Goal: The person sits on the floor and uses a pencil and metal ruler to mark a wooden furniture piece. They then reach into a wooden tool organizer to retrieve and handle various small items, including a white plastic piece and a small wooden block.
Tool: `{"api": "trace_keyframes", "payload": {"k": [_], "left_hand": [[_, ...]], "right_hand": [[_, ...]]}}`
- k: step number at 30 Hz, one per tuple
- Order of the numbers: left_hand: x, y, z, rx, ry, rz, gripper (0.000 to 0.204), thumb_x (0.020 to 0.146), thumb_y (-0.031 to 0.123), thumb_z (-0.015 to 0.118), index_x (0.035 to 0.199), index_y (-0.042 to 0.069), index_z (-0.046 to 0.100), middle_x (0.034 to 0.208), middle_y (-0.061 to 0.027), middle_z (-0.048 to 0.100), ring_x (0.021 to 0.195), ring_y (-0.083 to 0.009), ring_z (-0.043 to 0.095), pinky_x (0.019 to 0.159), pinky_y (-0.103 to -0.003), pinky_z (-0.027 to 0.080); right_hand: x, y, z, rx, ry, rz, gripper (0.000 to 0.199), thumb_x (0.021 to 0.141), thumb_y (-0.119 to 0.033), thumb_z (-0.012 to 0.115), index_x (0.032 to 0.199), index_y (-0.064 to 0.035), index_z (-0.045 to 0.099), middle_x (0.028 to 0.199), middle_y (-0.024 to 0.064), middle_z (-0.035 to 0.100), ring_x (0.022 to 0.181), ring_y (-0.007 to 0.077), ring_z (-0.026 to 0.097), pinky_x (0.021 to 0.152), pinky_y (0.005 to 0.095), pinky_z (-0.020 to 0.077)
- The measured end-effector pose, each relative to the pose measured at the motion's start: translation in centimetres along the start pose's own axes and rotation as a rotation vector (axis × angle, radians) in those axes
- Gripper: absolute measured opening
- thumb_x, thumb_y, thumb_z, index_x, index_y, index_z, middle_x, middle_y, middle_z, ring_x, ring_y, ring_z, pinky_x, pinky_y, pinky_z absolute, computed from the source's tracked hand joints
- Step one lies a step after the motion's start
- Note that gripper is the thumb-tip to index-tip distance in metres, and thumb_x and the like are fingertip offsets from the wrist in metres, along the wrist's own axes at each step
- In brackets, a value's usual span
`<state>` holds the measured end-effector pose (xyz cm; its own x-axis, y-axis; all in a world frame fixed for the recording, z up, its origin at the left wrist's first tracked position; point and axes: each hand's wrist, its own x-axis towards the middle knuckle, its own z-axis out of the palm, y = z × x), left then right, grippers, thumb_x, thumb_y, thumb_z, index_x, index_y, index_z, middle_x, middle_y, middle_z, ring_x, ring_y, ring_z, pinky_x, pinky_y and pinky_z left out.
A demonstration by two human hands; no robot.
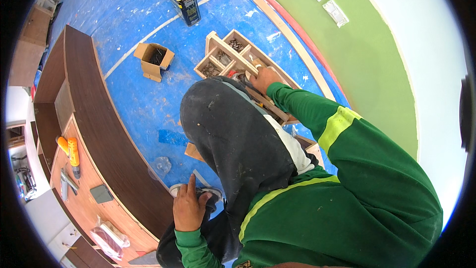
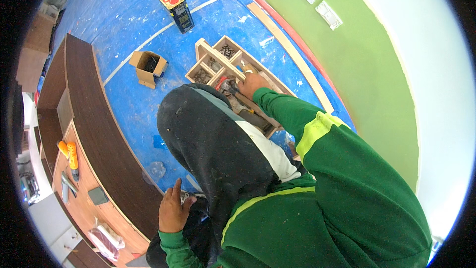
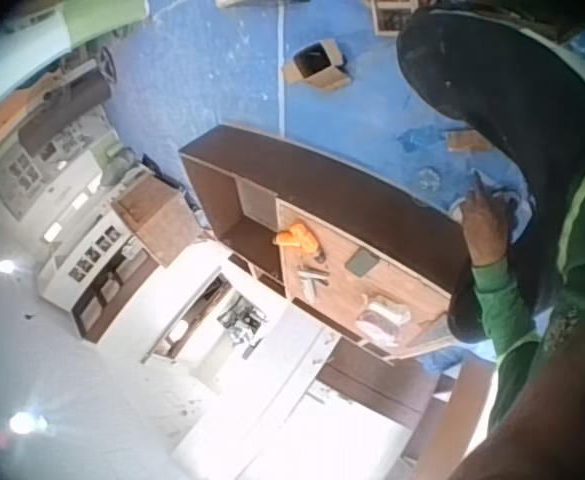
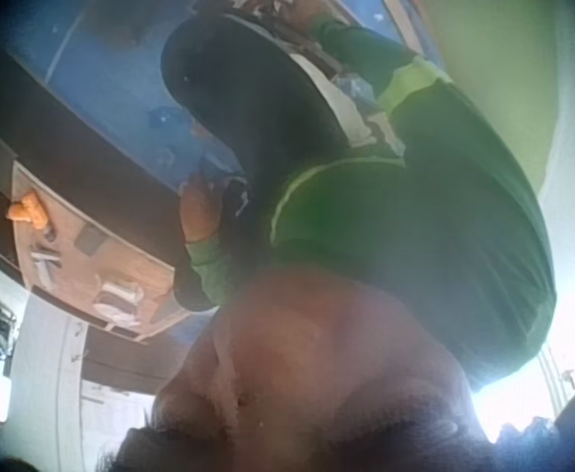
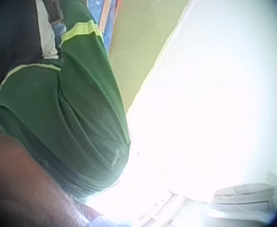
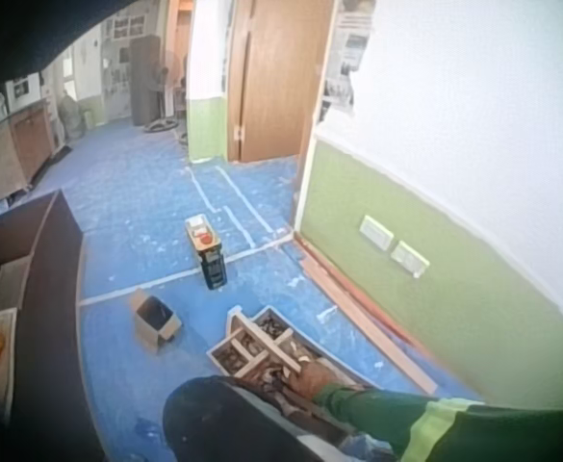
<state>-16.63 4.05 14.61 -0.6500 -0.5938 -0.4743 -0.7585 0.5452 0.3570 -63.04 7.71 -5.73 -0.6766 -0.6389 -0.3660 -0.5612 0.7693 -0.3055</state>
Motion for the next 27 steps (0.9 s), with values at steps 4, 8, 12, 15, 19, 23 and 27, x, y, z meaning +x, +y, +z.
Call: {"api": "trace_keyframes", "payload": {"k": [4, 8, 12, 15, 19, 23, 27], "left_hand": [[-0.02, -0.1, 0.16, -0.006, -0.004, -0.001, 0.075, 0.088, 0.029, 0.085, 0.152, 0.002, 0.057, 0.113, -0.0203, 0.068, 0.102, -0.0409, 0.07, 0.085, -0.049, 0.056], [-0.06, -0.19, 0.33, 0.001, 0.017, 0.016, 0.075, 0.089, 0.03, 0.084, 0.152, 0.002, 0.056, 0.113, -0.0199, 0.068, 0.101, -0.0408, 0.07, 0.085, -0.049, 0.056], [-0.08, 0.0, 0.19, 0.004, 0.011, 0.014, 0.075, 0.089, 0.03, 0.084, 0.152, 0.002, 0.056, 0.113, -0.0201, 0.068, 0.101, -0.0412, 0.07, 0.085, -0.049, 0.056], [-0.11, -0.05, 0.23, 0.0, 0.009, 0.019, 0.074, 0.089, 0.03, 0.084, 0.152, 0.001, 0.056, 0.113, -0.0202, 0.067, 0.101, -0.0413, 0.07, 0.085, -0.049, 0.056], [-0.11, -0.25, 0.41, 0.001, 0.016, 0.032, 0.075, 0.09, 0.031, 0.084, 0.152, 0.001, 0.056, 0.113, -0.0202, 0.067, 0.101, -0.0412, 0.07, 0.085, -0.049, 0.056], [-0.13, -0.26, 0.48, 0.013, 0.015, 0.035, 0.075, 0.09, 0.032, 0.084, 0.153, 0.001, 0.055, 0.112, -0.0202, 0.067, 0.1, -0.0411, 0.069, 0.084, -0.049, 0.056], [-0.11, -0.31, 0.49, 0.01, 0.006, 0.035, 0.076, 0.09, 0.032, 0.084, 0.153, 0.001, 0.055, 0.112, -0.0204, 0.067, 0.1, -0.0411, 0.069, 0.085, -0.049, 0.056]], "right_hand": [[-0.01, 0.11, 0.18, 0.006, 0.013, -0.007, 0.053, 0.096, -0.042, 0.063, 0.11, 0.0068, 0.077, 0.101, 0.0339, 0.076, 0.097, 0.0472, 0.076, 0.094, 0.0543, 0.0602], [-0.15, 0.0, 0.04, 0.01, 0.019, -0.014, 0.052, 0.096, -0.041, 0.063, 0.108, 0.0072, 0.077, 0.099, 0.0339, 0.076, 0.095, 0.0476, 0.076, 0.093, 0.0548, 0.0602], [-0.34, -0.04, -0.07, 0.02, 0.025, -0.018, 0.052, 0.096, -0.041, 0.063, 0.107, 0.0081, 0.077, 0.097, 0.0339, 0.076, 0.092, 0.0478, 0.076, 0.092, 0.055, 0.0603], [-0.22, -0.05, -0.12, 0.009, 0.012, -0.019, 0.052, 0.096, -0.041, 0.064, 0.106, 0.0079, 0.077, 0.096, 0.0337, 0.076, 0.092, 0.0479, 0.076, 0.091, 0.0549, 0.0604], [-0.28, -0.17, -0.34, 0.011, -0.004, -0.007, 0.052, 0.096, -0.041, 0.063, 0.108, 0.0071, 0.077, 0.098, 0.0334, 0.076, 0.093, 0.0474, 0.076, 0.092, 0.0545, 0.0604], [-0.3, -0.34, -0.33, -0.004, -0.002, 0.005, 0.052, 0.096, -0.041, 0.063, 0.111, 0.0067, 0.076, 0.099, 0.0329, 0.076, 0.094, 0.0469, 0.077, 0.093, 0.0544, 0.0604], [-0.34, -0.18, -0.22, -0.002, 0.009, -0.005, 0.052, 0.096, -0.041, 0.063, 0.112, 0.0067, 0.076, 0.099, 0.0329, 0.076, 0.094, 0.0471, 0.076, 0.092, 0.0547, 0.0608]]}}
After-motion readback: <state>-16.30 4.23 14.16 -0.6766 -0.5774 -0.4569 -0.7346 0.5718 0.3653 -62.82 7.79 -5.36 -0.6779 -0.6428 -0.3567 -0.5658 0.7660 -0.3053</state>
